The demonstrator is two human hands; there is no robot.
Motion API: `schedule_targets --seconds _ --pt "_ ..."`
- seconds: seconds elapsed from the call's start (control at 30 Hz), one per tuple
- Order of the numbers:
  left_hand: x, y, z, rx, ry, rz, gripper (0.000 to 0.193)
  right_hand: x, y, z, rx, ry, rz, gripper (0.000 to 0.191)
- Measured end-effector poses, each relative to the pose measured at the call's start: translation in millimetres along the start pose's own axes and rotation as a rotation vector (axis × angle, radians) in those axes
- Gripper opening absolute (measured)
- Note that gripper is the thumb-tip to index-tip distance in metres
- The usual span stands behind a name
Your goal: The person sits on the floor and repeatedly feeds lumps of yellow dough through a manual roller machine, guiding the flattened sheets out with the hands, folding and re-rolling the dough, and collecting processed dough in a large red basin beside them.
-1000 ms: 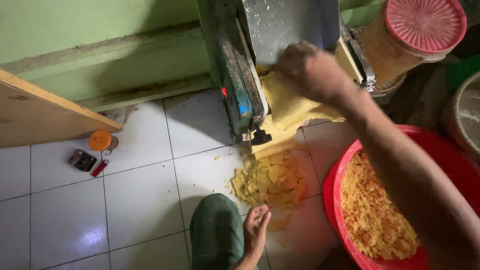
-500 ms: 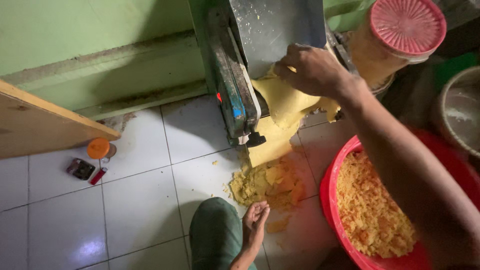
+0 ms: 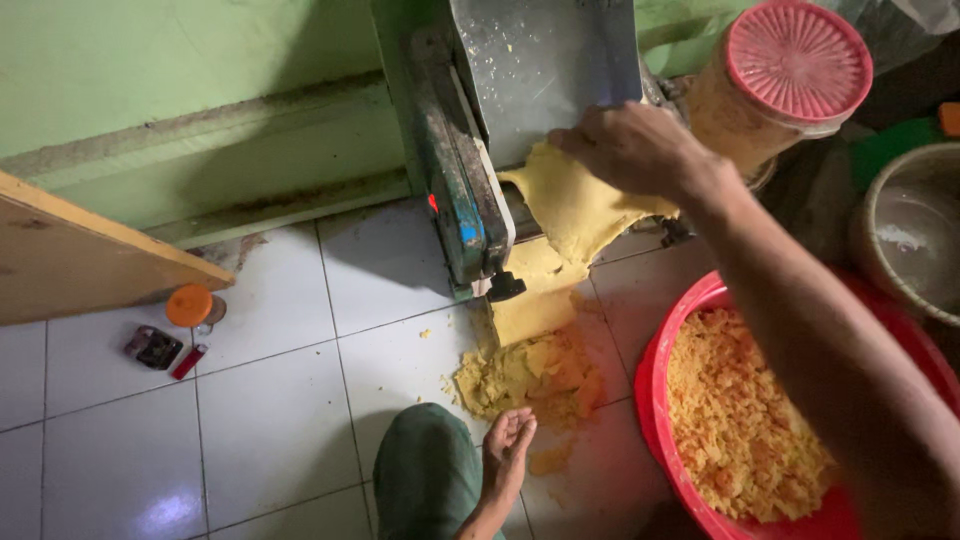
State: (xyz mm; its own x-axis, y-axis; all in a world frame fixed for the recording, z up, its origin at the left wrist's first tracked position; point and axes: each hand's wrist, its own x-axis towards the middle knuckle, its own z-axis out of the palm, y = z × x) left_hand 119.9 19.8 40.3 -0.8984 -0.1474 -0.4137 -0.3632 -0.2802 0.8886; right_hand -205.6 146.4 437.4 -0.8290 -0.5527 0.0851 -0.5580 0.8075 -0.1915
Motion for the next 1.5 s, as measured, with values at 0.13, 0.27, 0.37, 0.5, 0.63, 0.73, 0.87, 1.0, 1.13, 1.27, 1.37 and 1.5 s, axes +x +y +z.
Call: schedule_targets --seconds 0.13,0.27,0.37,0.5,0.63,0.73,0.87,1.0,1.13,1.27,1.37,1.5 --pt "34 26 7 0.000 0.033 0.077 0.041 -49 -5 -20 0.257 0.528 -0.159 0.019" --pt "81 60 10 0.093 0.154 0.111 0.052 -138 -7 51 0.718 0.848 0.200 0.025" --pt "119 73 20 0.080 0.168 0.176 0.065 -182 -3 152 1.089 0.798 0.486 0.031" --pt "170 64 33 0.236 0.171 0.252 0.075 -186 26 276 1.409 0.299 1.026 0.039" --pt "217 46 48 0.367 0.197 0.374 0.063 -153 68 334 1.396 0.353 0.876 0.065" --pt "238 47 55 0.245 0.090 0.250 0.047 -114 93 334 1.266 0.334 0.684 0.075" --pt "236 49 48 0.428 0.002 0.214 0.047 -103 111 332 1.265 0.156 0.509 0.040" --pt "192 64 44 0.314 -0.064 0.151 0.064 -142 94 330 0.999 0.064 0.635 0.036" --pt "121 77 49 0.385 0.018 0.455 0.114 -194 69 320 1.183 0.213 0.332 0.100" --pt "67 76 55 0.824 -0.125 0.505 0.106 -232 61 300 0.415 -0.034 0.191 0.083" --pt "58 72 61 1.119 -0.097 0.581 0.086 -247 61 292 0.212 -0.040 0.051 0.049" --pt "56 74 79 0.772 -0.055 0.424 0.064 -256 42 309 -0.086 0.348 -0.211 0.083"
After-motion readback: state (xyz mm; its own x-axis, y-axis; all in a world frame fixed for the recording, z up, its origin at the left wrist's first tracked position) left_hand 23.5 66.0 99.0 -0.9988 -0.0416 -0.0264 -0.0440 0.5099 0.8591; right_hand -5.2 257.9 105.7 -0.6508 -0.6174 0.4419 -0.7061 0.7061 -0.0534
